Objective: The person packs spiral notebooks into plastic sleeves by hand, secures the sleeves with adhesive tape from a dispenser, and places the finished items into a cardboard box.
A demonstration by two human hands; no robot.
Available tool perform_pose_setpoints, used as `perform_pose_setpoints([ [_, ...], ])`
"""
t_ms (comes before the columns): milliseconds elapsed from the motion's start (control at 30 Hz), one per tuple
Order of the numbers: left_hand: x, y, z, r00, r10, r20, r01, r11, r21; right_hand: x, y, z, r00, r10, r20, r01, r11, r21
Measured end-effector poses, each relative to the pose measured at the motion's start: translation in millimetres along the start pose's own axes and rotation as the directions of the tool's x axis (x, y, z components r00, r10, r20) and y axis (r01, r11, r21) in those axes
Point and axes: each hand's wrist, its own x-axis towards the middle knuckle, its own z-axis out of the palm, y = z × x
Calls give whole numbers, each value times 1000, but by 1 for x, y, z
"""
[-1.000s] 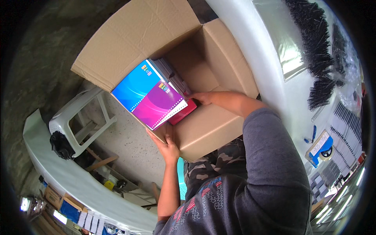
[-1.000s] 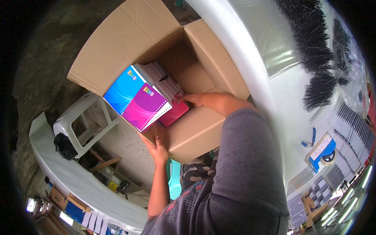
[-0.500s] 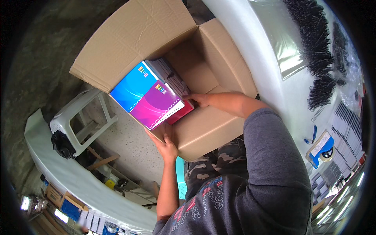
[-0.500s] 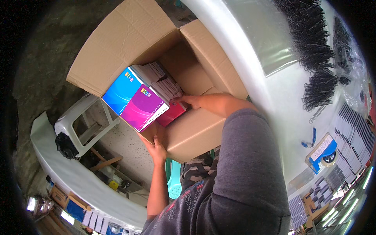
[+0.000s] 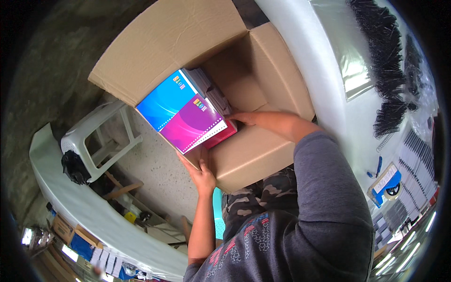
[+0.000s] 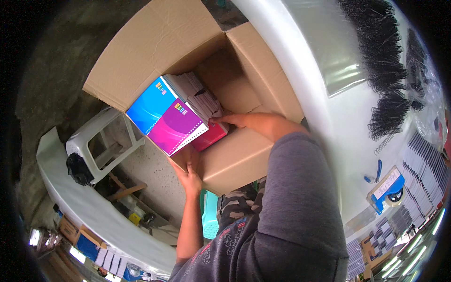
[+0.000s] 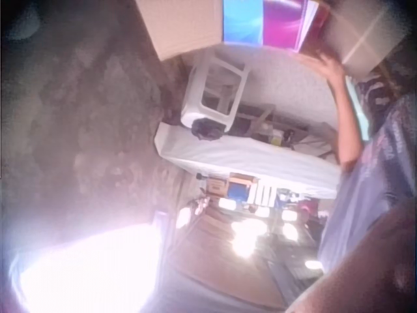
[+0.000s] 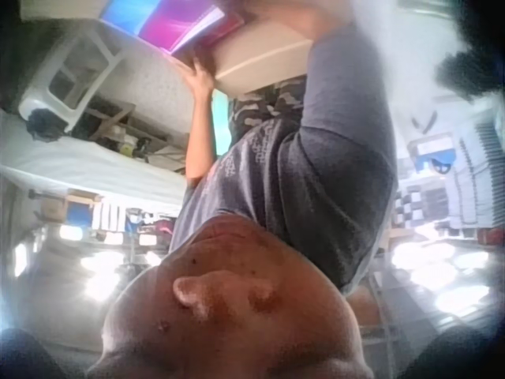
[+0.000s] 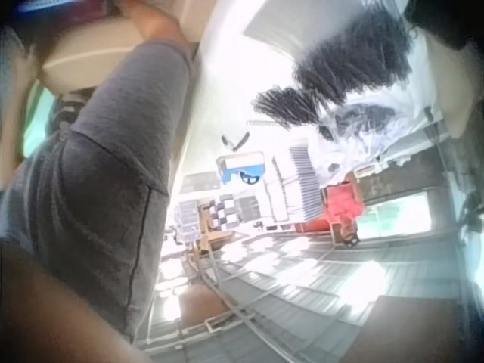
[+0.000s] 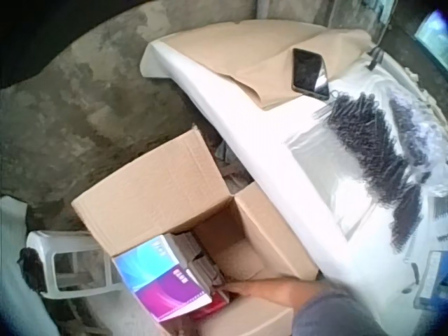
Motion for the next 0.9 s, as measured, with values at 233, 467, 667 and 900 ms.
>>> perform_pose_setpoints([
  [233,-1,-6,0,1000,5,10,-5,1000,-19,4,6,0,997,-60,-50,50,983,-178],
  [467,0,-5,-2,1000,7,12,-8,1000,19,13,15,-6,994,-95,-45,87,984,-155],
  [667,4,-8,0,1000,15,-20,-17,998,-57,18,14,-9,990,-135,-35,127,975,-183],
  [900,4,-10,-6,999,39,-27,-40,998,-40,3,4,-20,978,-205,-49,189,956,-225],
])
